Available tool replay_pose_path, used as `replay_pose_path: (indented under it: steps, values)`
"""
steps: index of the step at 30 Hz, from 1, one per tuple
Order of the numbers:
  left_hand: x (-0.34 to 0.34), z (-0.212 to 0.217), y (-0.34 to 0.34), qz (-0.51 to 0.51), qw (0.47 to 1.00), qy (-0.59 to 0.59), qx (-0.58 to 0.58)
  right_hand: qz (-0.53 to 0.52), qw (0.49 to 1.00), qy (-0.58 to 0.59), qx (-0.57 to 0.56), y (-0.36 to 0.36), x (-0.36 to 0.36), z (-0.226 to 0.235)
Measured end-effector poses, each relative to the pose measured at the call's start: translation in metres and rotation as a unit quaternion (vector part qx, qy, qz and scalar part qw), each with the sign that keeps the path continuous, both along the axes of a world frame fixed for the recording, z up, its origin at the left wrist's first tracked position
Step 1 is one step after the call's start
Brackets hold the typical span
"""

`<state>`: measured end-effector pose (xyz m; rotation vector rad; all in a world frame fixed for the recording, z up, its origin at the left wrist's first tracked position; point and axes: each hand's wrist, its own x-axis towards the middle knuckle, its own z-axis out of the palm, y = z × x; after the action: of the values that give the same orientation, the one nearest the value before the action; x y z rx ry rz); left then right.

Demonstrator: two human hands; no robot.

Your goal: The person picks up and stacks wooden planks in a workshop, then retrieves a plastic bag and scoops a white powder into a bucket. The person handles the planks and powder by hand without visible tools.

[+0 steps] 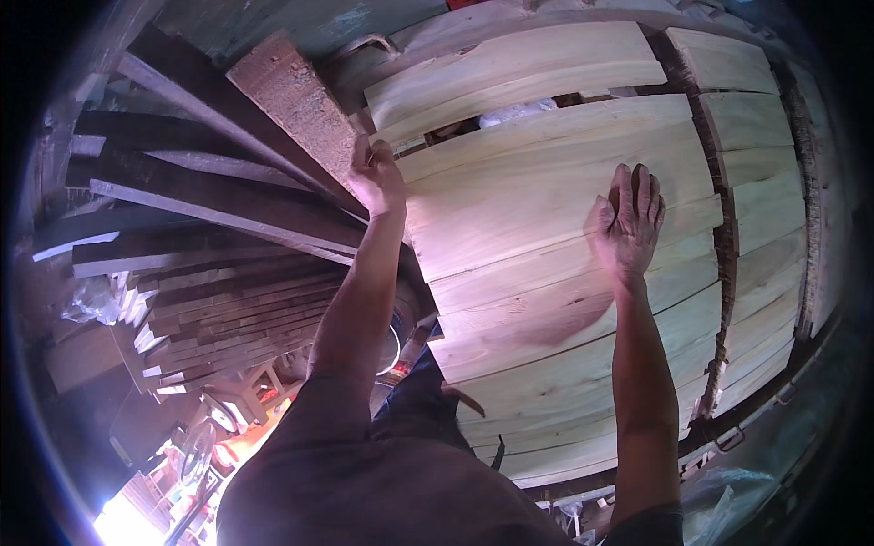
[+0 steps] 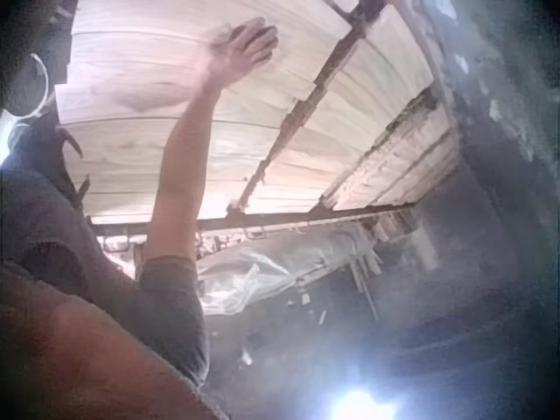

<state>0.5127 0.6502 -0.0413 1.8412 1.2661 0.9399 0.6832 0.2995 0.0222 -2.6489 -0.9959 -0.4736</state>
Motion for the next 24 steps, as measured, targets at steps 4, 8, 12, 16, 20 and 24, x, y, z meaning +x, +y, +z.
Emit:
replay_pose_path:
  steps: [4,8,12,16,20,24]
  values:
    - [0.014,0.017,-0.01,0.056,0.956,-0.236,-0.166,-0.001,1.0,-0.009,-0.024,-0.003,0.0,-0.003]
    - [0.0,-0.034,0.02,0.048,0.906,-0.38,-0.18,0.011,1.0,0.004,-0.026,0.003,-0.003,-0.005]
    - [0.017,0.006,-0.004,0.032,0.97,-0.195,-0.139,-0.003,0.999,0.002,-0.043,0.0,-0.005,-0.003]
    - [0.027,-0.005,-0.003,0.054,0.923,-0.354,-0.145,-0.022,0.998,0.019,-0.055,-0.002,-0.003,-0.002]
    - [0.011,-0.014,0.006,-0.024,0.855,-0.448,-0.259,-0.023,0.998,0.002,-0.065,-0.006,0.002,-0.018]
    - [0.021,-0.009,-0.005,-0.014,0.918,-0.31,-0.247,-0.026,0.999,-0.01,-0.019,-0.009,0.0,-0.007]
